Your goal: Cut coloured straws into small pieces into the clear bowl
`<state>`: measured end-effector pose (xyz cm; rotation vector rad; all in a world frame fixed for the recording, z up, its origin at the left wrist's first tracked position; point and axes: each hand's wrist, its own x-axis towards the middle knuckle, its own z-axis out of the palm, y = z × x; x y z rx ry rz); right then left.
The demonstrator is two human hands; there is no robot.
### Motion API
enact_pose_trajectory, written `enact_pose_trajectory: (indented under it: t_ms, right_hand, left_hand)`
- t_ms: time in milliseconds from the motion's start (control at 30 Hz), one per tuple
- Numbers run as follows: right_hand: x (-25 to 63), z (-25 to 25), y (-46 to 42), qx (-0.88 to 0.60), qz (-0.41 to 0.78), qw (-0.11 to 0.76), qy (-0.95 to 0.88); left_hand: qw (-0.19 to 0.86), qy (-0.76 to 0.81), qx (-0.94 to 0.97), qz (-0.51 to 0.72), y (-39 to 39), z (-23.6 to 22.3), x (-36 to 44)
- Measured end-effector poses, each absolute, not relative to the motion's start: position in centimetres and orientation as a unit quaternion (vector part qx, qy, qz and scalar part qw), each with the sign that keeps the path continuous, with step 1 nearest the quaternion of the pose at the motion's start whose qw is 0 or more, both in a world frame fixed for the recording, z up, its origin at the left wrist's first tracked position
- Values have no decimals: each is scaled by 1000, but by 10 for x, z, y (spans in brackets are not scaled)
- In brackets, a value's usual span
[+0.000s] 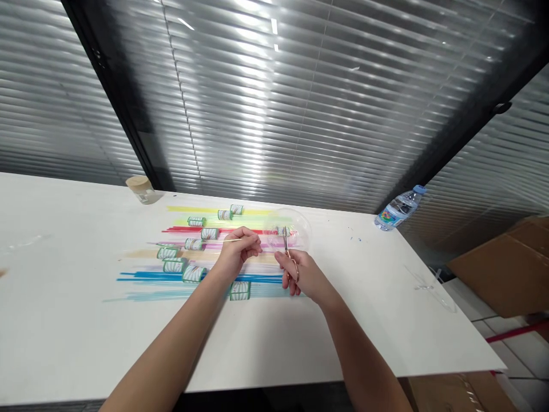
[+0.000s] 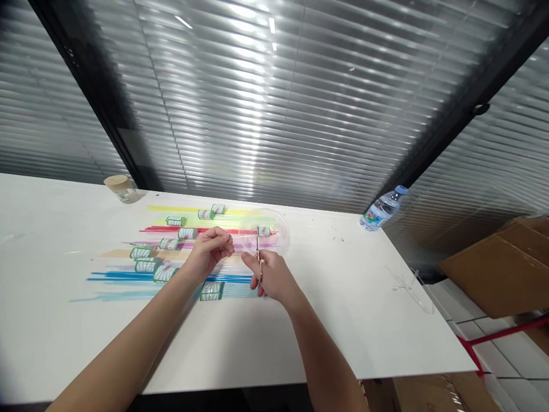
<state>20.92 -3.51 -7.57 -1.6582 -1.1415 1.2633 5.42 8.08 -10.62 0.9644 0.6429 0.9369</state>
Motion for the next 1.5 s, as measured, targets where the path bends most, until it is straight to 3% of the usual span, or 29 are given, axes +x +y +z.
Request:
enact_pose_trajectory:
  t_ms: [1500]
  right_hand:
    - [213, -78, -28, -667, 465, 395, -427]
  left_hand:
    - [766, 276, 416, 406, 81, -105, 57]
